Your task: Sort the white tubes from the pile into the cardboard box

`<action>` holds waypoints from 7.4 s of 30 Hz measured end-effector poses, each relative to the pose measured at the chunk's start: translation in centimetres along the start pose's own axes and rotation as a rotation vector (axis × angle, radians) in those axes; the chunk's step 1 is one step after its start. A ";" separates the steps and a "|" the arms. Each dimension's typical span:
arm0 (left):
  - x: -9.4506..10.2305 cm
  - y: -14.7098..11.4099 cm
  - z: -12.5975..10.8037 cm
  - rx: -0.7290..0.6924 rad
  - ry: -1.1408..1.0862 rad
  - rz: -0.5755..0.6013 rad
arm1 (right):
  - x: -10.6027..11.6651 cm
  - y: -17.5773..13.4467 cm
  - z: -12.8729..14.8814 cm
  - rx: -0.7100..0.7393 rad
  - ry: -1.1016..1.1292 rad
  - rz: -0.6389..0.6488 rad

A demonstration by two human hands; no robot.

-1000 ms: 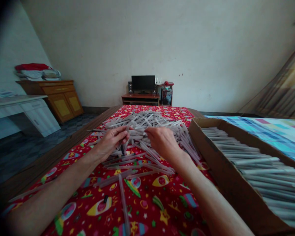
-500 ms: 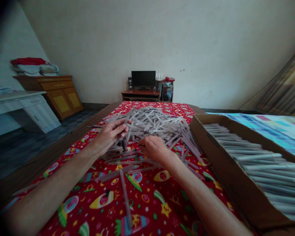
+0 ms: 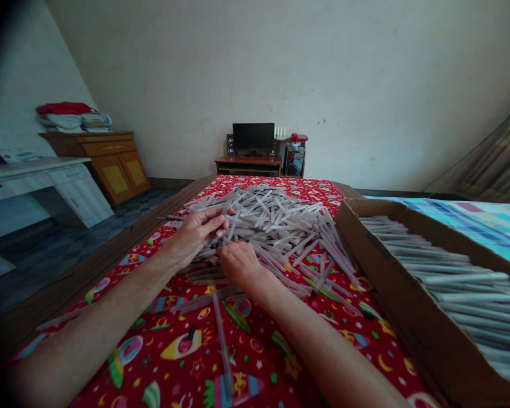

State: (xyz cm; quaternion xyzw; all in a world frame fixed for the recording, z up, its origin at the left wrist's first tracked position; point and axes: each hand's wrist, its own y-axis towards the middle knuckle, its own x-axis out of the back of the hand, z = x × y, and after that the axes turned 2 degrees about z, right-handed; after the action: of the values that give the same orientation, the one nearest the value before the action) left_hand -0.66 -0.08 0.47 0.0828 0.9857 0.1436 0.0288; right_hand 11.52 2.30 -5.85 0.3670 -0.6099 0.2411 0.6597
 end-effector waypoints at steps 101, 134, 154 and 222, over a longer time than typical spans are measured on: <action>-1.0 -0.4 1.9 -0.239 0.938 0.060 | 7.2 -3.9 -5.5 -0.132 0.504 -0.323; -1.0 -0.4 1.4 -0.191 0.880 0.054 | 6.7 -3.3 -5.1 -0.261 0.532 -0.353; 0.7 0.8 0.3 -0.191 -0.294 -0.437 | 0.2 -0.6 0.4 -0.202 -0.041 -0.003; -1.7 -0.7 -1.7 -0.058 -0.747 -0.384 | 2.4 -2.5 0.6 -0.080 0.435 -0.368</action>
State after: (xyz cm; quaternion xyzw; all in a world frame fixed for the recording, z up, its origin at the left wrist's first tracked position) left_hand 0.76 -1.49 1.92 -0.0569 0.9007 0.1236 0.4126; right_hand 13.40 -0.03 -4.01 0.3849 -0.3862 0.1659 0.8217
